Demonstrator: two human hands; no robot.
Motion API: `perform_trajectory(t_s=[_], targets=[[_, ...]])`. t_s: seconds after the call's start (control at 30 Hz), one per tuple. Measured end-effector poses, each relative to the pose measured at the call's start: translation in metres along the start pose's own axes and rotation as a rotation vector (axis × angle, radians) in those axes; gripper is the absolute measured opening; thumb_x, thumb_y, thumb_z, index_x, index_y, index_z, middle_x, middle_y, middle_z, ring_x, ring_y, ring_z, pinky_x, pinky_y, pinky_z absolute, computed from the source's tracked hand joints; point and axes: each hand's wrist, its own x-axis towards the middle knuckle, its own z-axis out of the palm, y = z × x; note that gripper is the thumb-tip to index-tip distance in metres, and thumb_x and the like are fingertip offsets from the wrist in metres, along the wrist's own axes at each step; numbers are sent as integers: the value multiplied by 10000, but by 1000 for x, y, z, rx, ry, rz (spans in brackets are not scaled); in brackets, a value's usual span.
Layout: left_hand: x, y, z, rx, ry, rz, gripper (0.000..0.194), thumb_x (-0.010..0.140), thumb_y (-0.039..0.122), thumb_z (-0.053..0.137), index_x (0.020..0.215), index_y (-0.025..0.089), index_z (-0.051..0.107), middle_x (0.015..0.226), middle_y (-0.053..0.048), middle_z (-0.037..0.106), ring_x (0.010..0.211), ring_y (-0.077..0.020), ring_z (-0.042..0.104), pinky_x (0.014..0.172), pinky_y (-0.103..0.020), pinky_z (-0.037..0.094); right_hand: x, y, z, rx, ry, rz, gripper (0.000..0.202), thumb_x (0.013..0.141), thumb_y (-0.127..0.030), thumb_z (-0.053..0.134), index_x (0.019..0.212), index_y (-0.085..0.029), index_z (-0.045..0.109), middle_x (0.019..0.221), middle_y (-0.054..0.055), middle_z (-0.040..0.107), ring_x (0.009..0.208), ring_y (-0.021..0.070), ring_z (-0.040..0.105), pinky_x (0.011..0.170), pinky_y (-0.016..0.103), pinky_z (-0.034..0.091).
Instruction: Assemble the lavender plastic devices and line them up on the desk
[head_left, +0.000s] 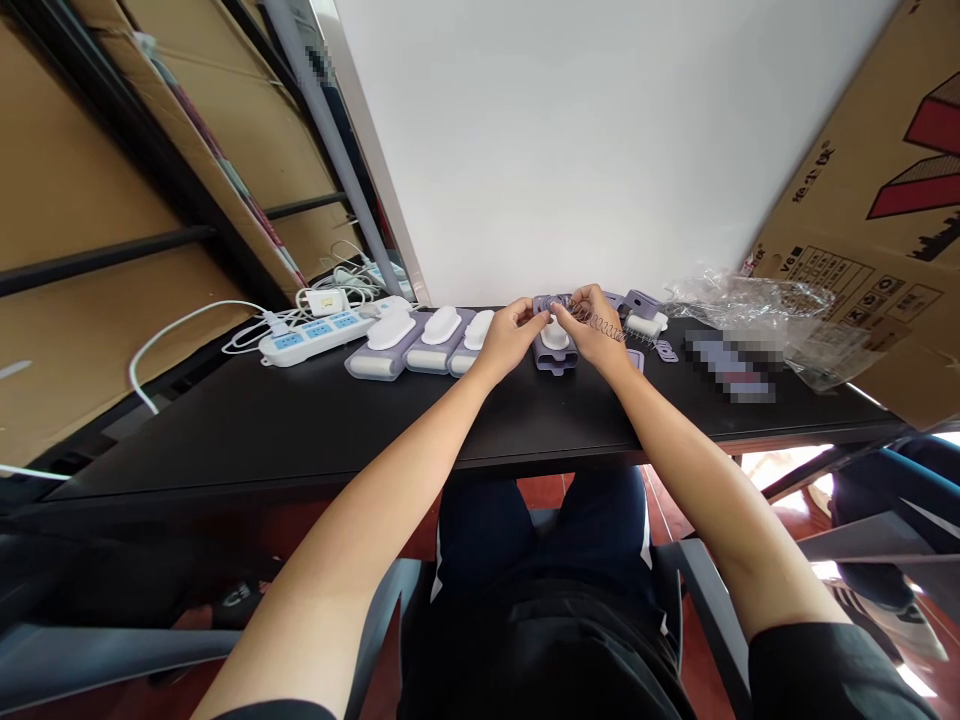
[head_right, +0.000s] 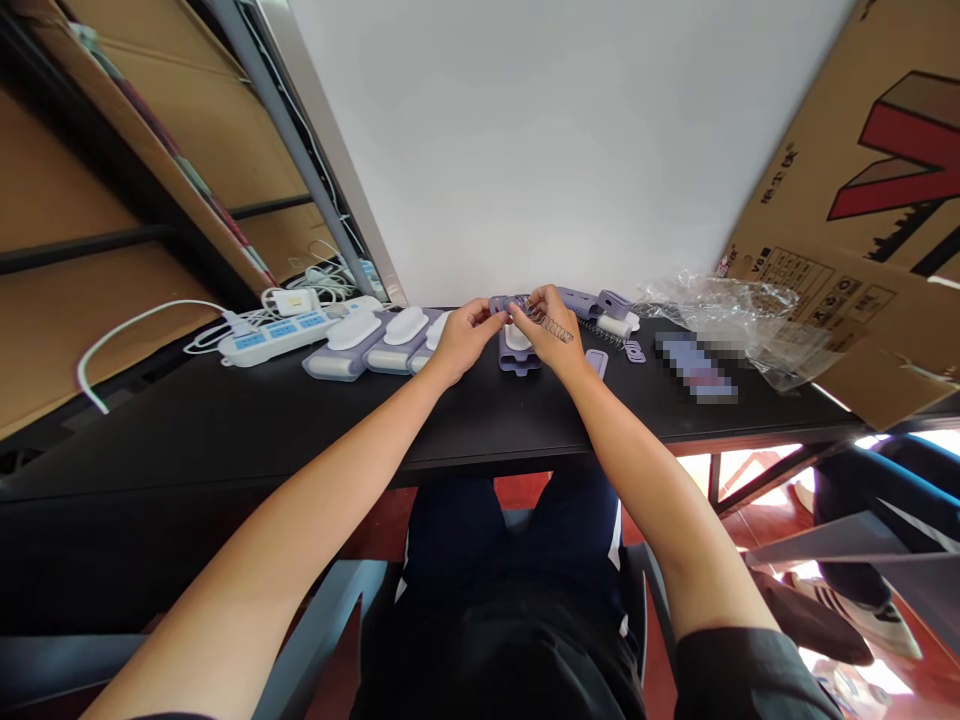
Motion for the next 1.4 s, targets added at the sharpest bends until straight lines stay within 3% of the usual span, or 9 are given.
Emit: perform_trajectory(t_s=[0.3, 0.47, 0.57, 1.0, 1.23, 1.4], targets=[[-1, 3, 0, 66, 6, 31, 197, 888, 368, 701, 974, 191, 722, 936, -27, 761, 952, -198, 695, 882, -314, 535, 1, -2, 0, -47, -10, 12, 342, 882, -561, 660, 923, -267, 491, 762, -38, 619, 690, 168, 561, 700, 312, 427], [1, 1, 0, -38, -25, 65, 292, 897, 340, 690, 1150, 193, 703, 1115, -60, 781, 1086, -218, 718, 988, -349, 538, -2, -7, -2, -78, -55, 6, 337, 900, -571, 635, 906, -267, 491, 740, -37, 609, 666, 168, 542, 679, 308, 406], [1, 0, 0, -56, -37, 62, 301, 897, 329, 689, 1162, 187, 698, 1119, -68, 789, 1116, -225, 723, 1003, -355, 542, -3, -9, -3, -113, -77, 9, 335, 915, -579, 611, 891, -267, 491, 742, -31, 614, 667, 172, 541, 678, 309, 400], [2, -1, -1, -51, 39, 32, 252, 871, 365, 714, 1053, 191, 715, 958, -35, 789, 897, -183, 724, 898, -330, 558, -7, -22, -8, -212, -184, 30, 304, 948, -579, 561, 928, -278, 521, 834, -6, 663, 754, 222, 607, 735, 331, 412], [1, 6, 0, -9, 48, 12, 201, 869, 315, 675, 1026, 194, 709, 951, -37, 781, 936, -204, 724, 907, -352, 567, -8, -20, -7, -303, -161, -121, 275, 952, -537, 569, 928, -265, 542, 973, 50, 674, 853, 240, 591, 747, 342, 416], [1, 4, -1, -27, 2, -4, 254, 860, 343, 700, 1055, 184, 732, 960, -45, 785, 891, -193, 718, 881, -346, 571, -7, -18, -7, -246, -162, -108, 240, 941, -498, 573, 920, -266, 517, 927, 30, 668, 847, 237, 601, 759, 349, 426]])
